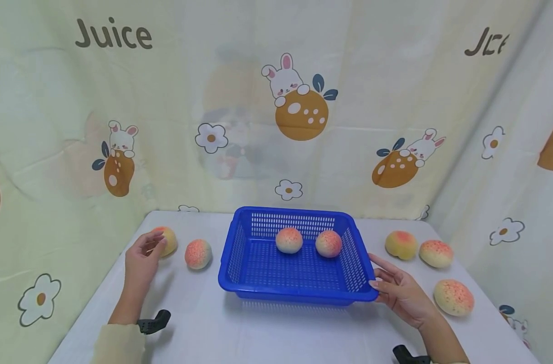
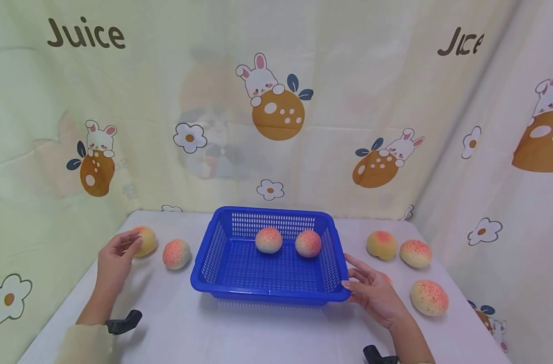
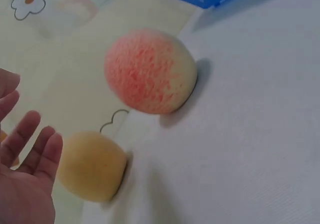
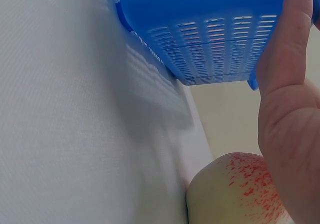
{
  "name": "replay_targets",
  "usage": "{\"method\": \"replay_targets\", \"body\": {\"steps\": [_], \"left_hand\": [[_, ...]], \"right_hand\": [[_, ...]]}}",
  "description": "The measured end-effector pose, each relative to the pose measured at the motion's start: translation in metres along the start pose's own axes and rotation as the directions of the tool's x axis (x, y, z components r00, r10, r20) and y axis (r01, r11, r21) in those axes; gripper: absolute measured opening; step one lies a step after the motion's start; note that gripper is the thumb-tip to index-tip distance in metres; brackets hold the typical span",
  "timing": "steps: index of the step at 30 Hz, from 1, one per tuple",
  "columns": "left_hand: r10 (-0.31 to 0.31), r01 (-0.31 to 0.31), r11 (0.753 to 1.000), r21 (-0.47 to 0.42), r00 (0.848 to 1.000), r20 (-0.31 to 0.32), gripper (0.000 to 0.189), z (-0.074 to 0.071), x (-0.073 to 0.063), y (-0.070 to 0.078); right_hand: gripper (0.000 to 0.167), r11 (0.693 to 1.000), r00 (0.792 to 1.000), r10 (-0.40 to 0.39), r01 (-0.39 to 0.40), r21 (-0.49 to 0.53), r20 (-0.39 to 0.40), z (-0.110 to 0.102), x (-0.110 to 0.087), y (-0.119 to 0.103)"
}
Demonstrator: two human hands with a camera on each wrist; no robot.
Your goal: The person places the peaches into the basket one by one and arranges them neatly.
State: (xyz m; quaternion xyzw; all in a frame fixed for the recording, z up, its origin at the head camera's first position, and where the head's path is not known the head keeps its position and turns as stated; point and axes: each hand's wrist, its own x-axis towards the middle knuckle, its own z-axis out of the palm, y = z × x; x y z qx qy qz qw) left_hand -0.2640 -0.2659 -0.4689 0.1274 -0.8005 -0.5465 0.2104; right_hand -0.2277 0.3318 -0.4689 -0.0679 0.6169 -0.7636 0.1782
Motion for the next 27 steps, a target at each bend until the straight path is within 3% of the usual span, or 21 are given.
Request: {"method": "replay_targets", "body": {"steps": [8, 20, 27], "left_hand": [[-0.016, 0.016, 1.000, -0.017, 1.000, -0.020, 0.041, -0.007, 0.017, -0.009], [-0.021, 0.019, 0.998, -0.052, 0.999, -0.032, 0.045, -0.009, 0.030, -0.021], [-0.025, 0.026, 1.000, -0.012, 0.999, 0.026, 0.055, -0.009, 0.041, -0.029]], "right_hand": [[0.068, 1.000, 1.000, 0.000, 0.000, -0.011, -0.013, 0.002, -0.001, -0.001], [0.067, 1.000, 1.000, 0.015, -0.015, -0.009, -0.028, 0.002, -0.001, -0.001], [0.068, 1.000, 1.000, 0.018, -0.019, -0.013, -0.024, 0.001, 0.000, -0.002]]}}
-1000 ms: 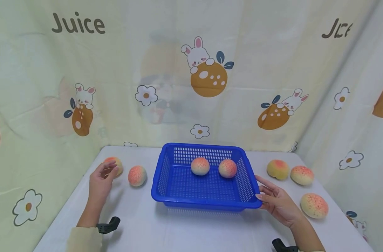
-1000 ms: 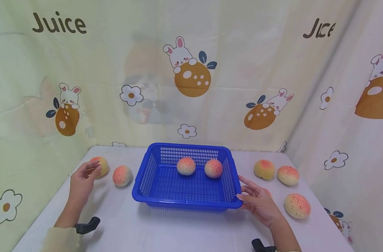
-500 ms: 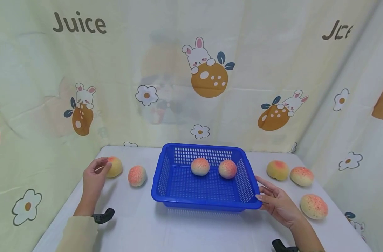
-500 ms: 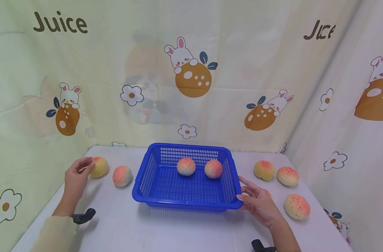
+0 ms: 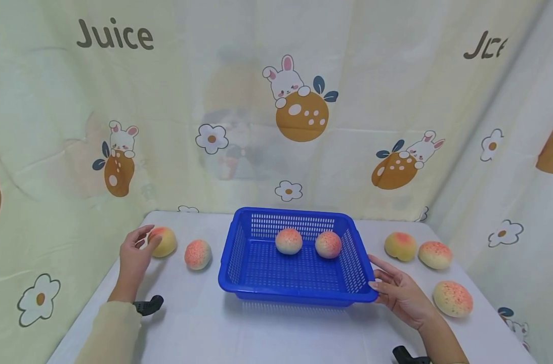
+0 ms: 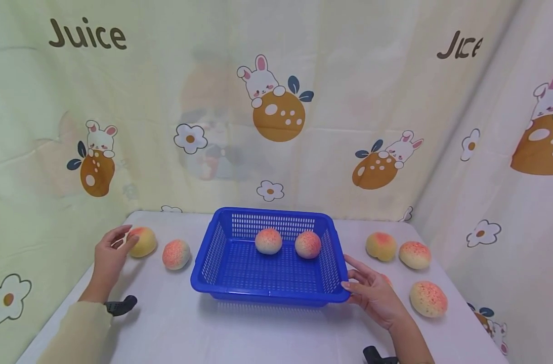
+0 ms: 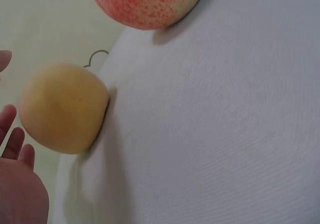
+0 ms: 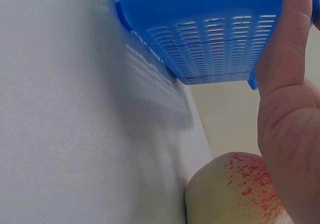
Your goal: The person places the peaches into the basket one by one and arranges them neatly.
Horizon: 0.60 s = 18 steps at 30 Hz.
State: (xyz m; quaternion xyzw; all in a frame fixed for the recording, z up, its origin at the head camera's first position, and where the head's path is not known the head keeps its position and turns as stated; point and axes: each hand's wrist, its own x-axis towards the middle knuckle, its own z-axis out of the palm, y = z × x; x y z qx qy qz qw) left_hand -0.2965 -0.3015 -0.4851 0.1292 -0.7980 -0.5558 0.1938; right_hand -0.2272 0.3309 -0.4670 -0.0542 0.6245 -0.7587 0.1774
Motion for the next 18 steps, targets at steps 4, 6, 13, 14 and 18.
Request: {"method": "replay_targets", "body": {"steps": [4, 6, 13, 14, 18], "left_hand": [[-0.046, 0.044, 0.998, 0.037, 0.997, 0.060, 0.063, -0.001, 0.005, -0.004], [-0.070, 0.066, 0.997, 0.047, 0.994, 0.083, 0.066, 0.000, 0.007, -0.005], [-0.117, 0.105, 0.990, 0.098, 0.984, 0.136, 0.074, 0.002, 0.014, -0.011], [-0.122, 0.107, 0.988, 0.109, 0.982, 0.147, 0.075, 0.002, 0.015, -0.011], [-0.143, 0.119, 0.983, 0.141, 0.973, 0.179, 0.077, 0.003, 0.021, -0.012]], "right_hand": [[0.066, 1.000, 1.000, 0.000, 0.000, -0.004, 0.008, -0.001, 0.001, 0.000], [0.066, 1.000, 1.000, -0.002, 0.002, -0.008, 0.009, -0.001, 0.000, 0.000], [0.065, 1.000, 1.000, 0.005, -0.005, -0.005, 0.018, -0.002, 0.000, 0.001], [0.066, 1.000, 1.000, 0.004, -0.004, -0.004, 0.018, -0.002, 0.000, 0.001], [0.067, 1.000, 1.000, -0.002, 0.002, -0.007, 0.007, -0.002, 0.001, 0.001]]}}
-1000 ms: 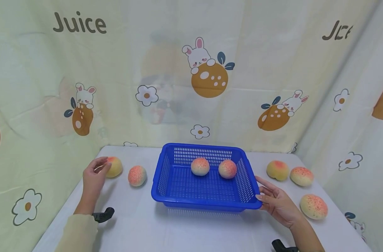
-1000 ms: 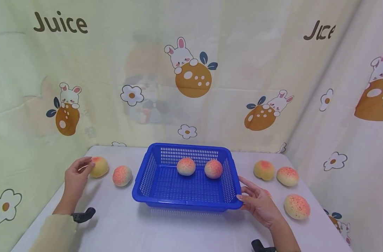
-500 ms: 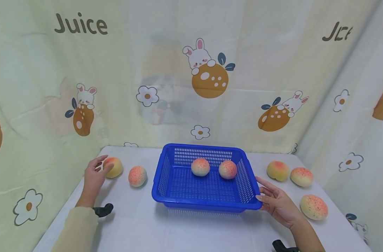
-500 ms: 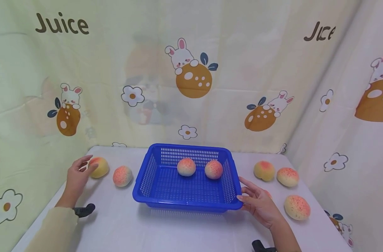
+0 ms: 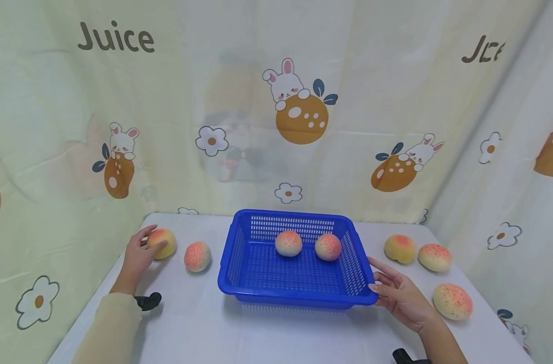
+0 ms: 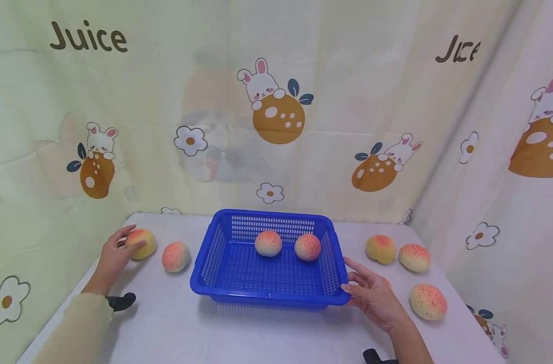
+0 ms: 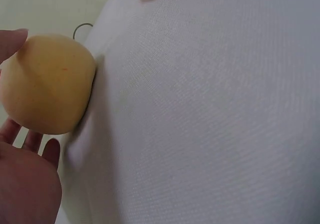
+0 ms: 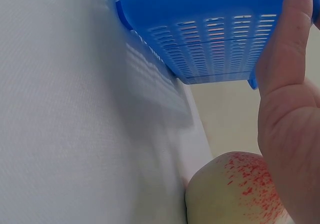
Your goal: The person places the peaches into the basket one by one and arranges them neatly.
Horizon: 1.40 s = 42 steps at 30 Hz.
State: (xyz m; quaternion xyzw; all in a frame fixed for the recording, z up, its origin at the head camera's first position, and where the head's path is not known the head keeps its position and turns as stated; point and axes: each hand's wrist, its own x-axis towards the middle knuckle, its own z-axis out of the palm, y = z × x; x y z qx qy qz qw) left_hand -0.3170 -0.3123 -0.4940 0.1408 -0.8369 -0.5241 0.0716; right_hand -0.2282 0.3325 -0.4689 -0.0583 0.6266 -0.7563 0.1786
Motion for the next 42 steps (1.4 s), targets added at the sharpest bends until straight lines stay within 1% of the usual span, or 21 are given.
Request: {"method": "replay_targets", "body": {"steps": [3, 10, 21, 28, 36, 42], "left_hand": [[-0.010, 0.010, 1.000, 0.021, 1.000, 0.013, 0.077, -0.0003, 0.0033, -0.0002], [0.014, -0.016, 0.999, 0.031, 0.998, 0.064, 0.079, -0.0017, 0.0058, 0.0020], [-0.002, -0.005, 0.998, 0.057, 0.994, 0.113, 0.082, -0.0047, 0.0090, 0.0023], [0.003, -0.010, 0.998, 0.059, 0.993, 0.116, 0.082, -0.0057, 0.0087, 0.0036], [-0.003, -0.008, 0.995, 0.099, 0.994, 0.112, 0.080, -0.0086, 0.0053, 0.0064], [-0.005, -0.009, 0.993, 0.118, 0.993, 0.116, 0.080, -0.0099, 0.0083, 0.0051]], "right_hand": [[0.068, 1.000, 1.000, -0.001, 0.001, -0.002, -0.001, -0.0001, 0.0004, 0.0008], [0.067, 1.000, 1.000, -0.005, 0.005, 0.003, 0.004, -0.0008, -0.0003, 0.0016], [0.067, 1.000, 1.000, -0.011, 0.011, 0.013, 0.011, -0.0009, 0.0000, 0.0017], [0.067, 1.000, 1.000, -0.008, 0.008, 0.014, 0.002, -0.0019, 0.0008, 0.0026], [0.067, 1.000, 1.000, 0.004, -0.004, 0.003, -0.018, -0.0014, 0.0015, 0.0032], [0.068, 1.000, 1.000, -0.003, 0.003, -0.001, -0.019, -0.0007, 0.0016, 0.0042]]}}
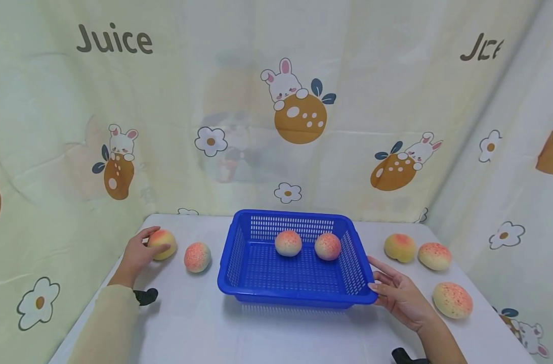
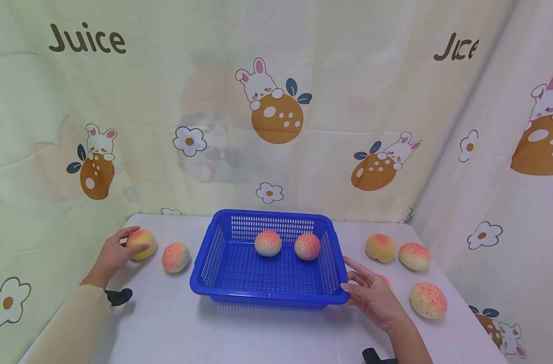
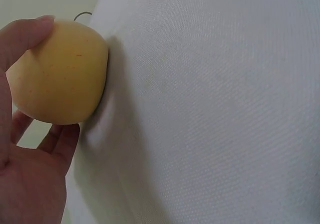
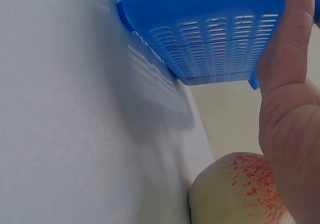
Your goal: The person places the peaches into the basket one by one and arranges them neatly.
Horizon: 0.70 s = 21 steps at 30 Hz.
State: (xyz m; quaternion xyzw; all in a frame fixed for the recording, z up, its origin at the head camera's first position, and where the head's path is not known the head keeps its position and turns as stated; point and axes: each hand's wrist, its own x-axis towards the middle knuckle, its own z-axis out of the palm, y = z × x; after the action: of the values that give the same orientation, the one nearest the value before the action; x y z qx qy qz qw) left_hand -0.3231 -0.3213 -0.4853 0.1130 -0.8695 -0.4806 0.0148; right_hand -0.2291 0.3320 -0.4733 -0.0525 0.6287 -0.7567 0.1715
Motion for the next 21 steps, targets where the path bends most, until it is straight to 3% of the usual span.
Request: {"method": "replay_targets", "body": {"steps": [12, 21], "left_hand": [[-0.004, 0.004, 1.000, -0.012, 1.000, 0.006, 0.080, 0.002, 0.004, 0.003], [0.051, -0.051, 0.999, -0.007, 0.998, 0.027, 0.081, 0.005, 0.005, 0.014]], "right_hand": [[0.065, 0.999, 0.998, -0.034, 0.032, 0.031, 0.048, -0.002, -0.001, 0.000], [0.062, 0.999, 0.999, -0.015, 0.014, 0.035, 0.029, -0.001, -0.002, 0.000]]}}
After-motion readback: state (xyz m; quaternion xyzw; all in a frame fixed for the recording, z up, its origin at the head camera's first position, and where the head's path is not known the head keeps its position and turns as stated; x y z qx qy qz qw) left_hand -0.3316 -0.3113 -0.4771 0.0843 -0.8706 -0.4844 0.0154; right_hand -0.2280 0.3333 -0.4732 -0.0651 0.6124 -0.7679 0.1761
